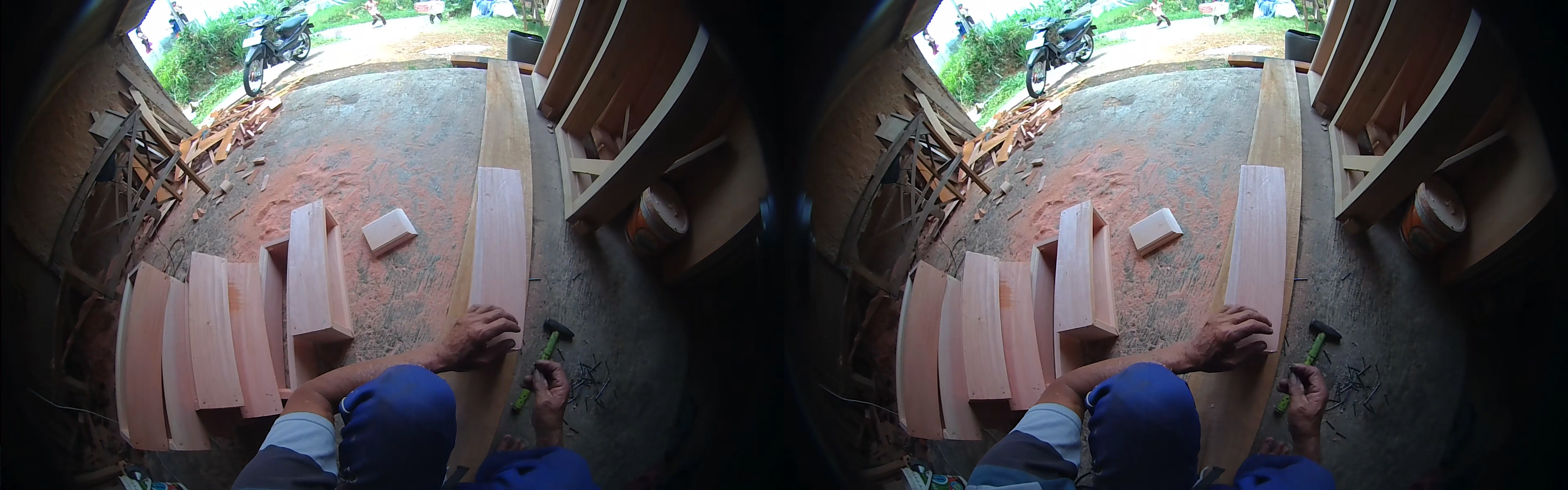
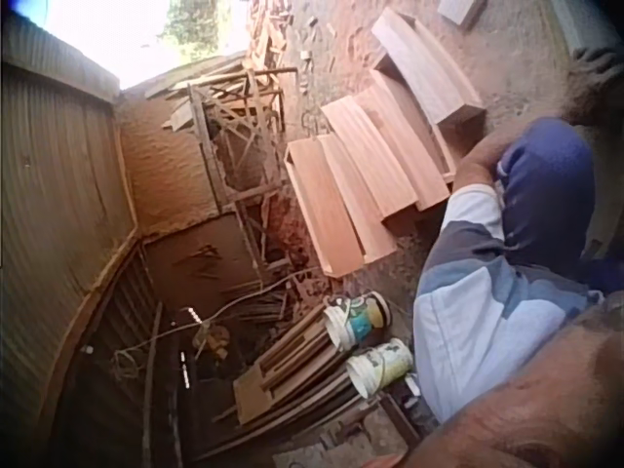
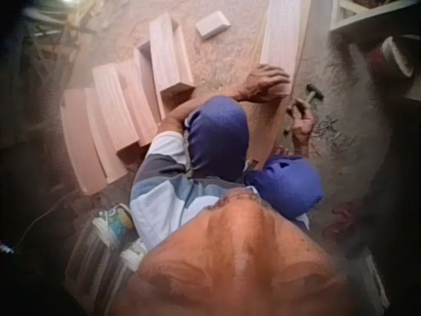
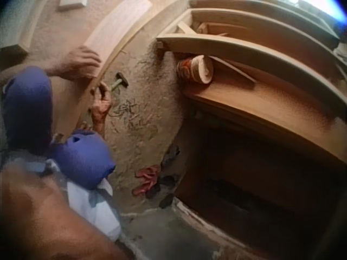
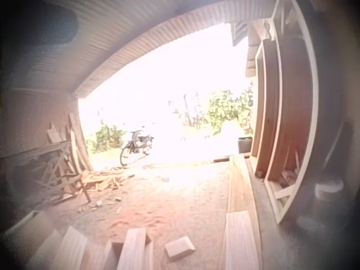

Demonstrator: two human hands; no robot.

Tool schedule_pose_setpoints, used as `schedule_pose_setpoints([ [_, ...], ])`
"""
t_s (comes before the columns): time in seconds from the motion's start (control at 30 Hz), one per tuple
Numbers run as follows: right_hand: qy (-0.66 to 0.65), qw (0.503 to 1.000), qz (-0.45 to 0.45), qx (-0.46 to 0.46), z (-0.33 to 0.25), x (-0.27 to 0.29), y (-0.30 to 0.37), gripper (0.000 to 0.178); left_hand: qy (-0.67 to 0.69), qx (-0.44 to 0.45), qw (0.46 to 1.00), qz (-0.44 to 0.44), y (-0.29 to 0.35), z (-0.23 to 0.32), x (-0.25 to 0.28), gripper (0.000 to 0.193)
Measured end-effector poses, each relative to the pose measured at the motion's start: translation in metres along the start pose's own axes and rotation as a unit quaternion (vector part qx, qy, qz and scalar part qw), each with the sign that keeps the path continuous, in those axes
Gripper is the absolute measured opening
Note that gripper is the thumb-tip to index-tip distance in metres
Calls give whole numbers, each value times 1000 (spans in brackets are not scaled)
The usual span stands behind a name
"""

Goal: The person assembles a rectangular wooden box by nailing pre-cut planks together using a hammer and nails. They sit on the floor, align the pieces, and drive nails into the joints to secure the structure.

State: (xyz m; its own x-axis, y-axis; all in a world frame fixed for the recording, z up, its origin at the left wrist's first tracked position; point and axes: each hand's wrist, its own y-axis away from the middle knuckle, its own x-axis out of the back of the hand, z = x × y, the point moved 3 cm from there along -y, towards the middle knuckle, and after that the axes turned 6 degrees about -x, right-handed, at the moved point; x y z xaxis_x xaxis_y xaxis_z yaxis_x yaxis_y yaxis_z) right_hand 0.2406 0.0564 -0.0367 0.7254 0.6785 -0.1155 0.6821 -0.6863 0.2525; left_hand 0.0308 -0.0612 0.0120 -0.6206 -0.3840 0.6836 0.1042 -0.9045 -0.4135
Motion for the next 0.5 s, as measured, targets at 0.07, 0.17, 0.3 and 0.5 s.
schedule_pose_setpoints([
  [0.07,-32,999,-17,34,-20,-25,-4,12,-117,-44,991,-48,-4,5,-4,46],
  [0.17,33,997,-69,25,-28,-24,-13,10,-196,-88,966,-141,8,-18,-17,58],
  [0.3,35,995,-86,31,-36,-28,-26,8,-187,-113,967,-132,10,-35,-15,57],
  [0.5,21,992,-79,92,-40,-48,-30,6,-47,-105,990,-75,7,-18,-5,53],
])
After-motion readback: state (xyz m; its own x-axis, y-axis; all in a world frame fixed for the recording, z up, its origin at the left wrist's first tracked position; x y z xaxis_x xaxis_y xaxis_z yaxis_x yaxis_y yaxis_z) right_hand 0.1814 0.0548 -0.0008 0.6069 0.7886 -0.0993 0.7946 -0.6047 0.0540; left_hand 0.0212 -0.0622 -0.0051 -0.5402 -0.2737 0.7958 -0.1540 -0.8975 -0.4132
